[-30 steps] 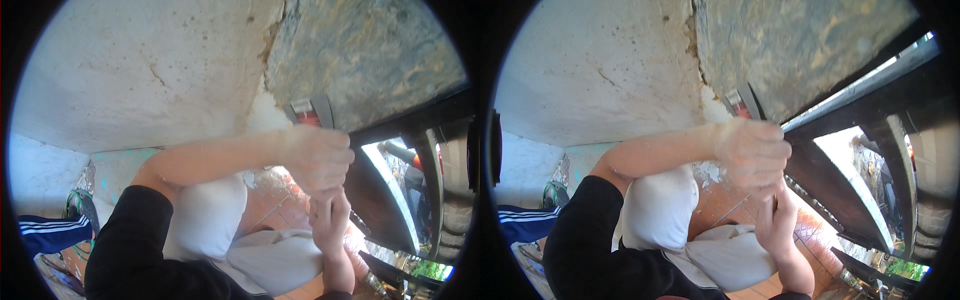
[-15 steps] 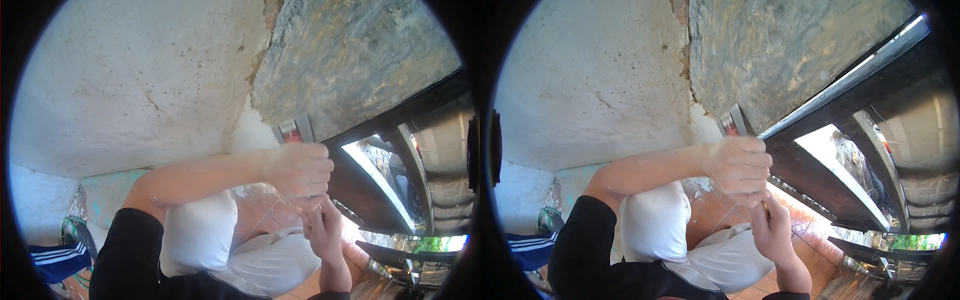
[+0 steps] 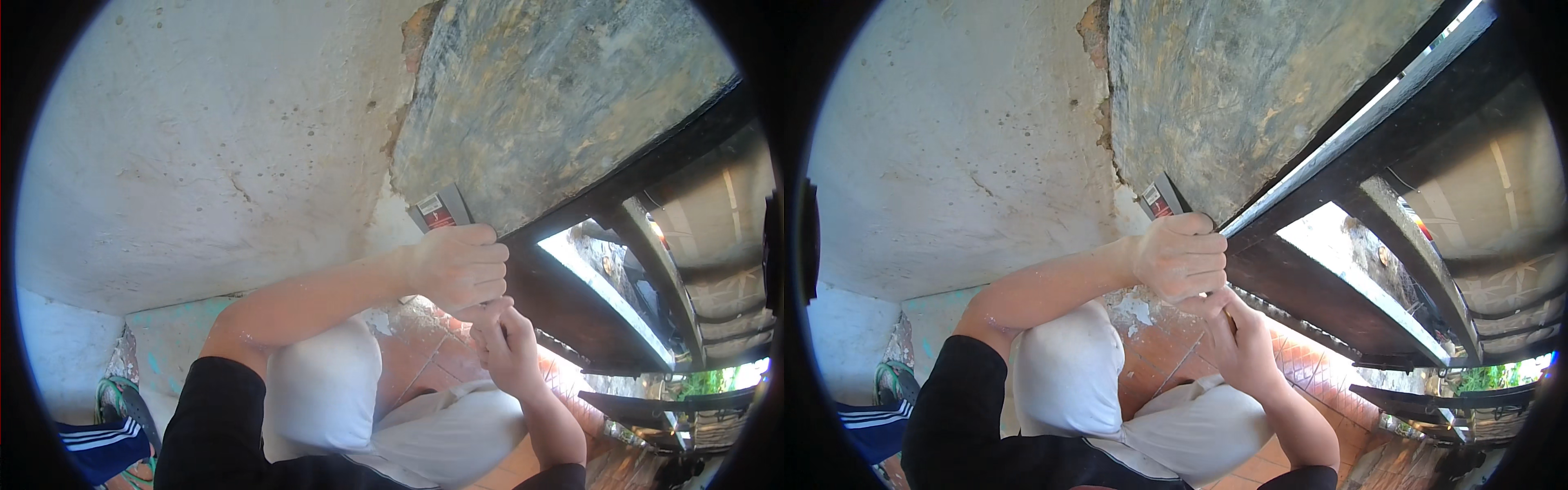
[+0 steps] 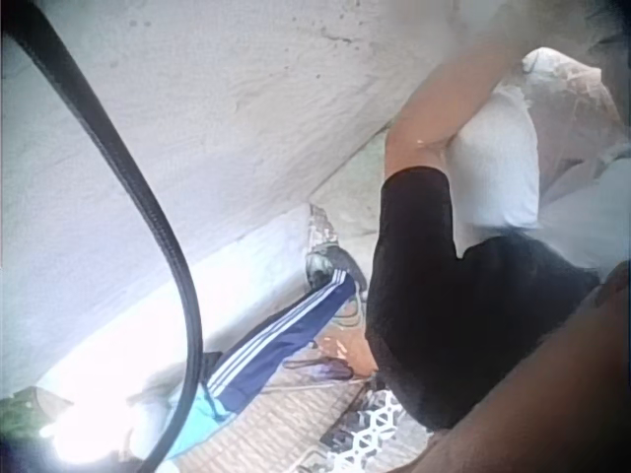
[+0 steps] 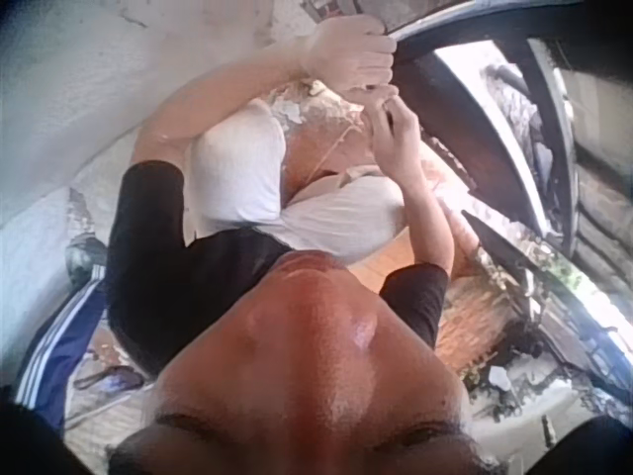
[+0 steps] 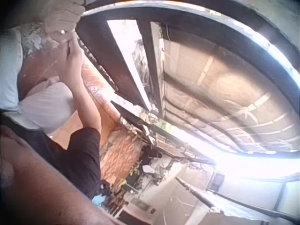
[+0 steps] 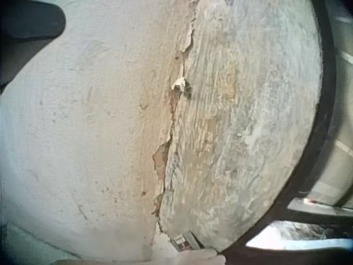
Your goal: The person scrapes old paint or plaster from a wall and ceiling corner using a putty knife.
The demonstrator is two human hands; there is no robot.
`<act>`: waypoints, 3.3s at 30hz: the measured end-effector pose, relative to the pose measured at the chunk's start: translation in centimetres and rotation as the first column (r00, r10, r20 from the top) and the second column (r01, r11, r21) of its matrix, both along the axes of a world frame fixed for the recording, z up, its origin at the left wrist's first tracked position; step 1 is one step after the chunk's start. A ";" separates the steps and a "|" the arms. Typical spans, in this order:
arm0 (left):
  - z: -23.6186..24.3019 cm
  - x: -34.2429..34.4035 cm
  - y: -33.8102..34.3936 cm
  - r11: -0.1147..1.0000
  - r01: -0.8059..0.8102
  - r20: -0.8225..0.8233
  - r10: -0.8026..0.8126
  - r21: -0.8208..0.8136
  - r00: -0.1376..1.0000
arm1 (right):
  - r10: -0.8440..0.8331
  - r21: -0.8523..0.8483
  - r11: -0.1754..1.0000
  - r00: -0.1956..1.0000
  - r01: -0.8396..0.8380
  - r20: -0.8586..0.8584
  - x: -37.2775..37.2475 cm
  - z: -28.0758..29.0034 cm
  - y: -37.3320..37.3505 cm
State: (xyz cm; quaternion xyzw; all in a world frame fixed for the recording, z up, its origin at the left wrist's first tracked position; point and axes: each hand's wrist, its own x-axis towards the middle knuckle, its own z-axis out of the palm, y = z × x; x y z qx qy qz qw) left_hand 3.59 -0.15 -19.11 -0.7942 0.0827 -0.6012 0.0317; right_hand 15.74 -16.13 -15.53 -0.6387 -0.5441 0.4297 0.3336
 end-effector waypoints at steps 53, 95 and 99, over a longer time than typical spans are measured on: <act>0.6 -1.3 1.7 0.998 -0.014 0.103 0.008 0.058 0.995 | 0.067 0.149 0.986 0.997 -0.073 0.040 -0.9 0.4 2.1; 0.4 0.3 0.2 0.997 0.069 0.195 -0.074 0.032 0.978 | 0.106 0.118 0.984 0.969 -0.135 0.223 -0.2 1.1 0.0; 0.7 0.0 0.6 0.999 0.045 0.176 -0.047 0.017 0.983 | 0.107 0.052 0.991 0.962 -0.124 0.253 0.0 2.2 0.3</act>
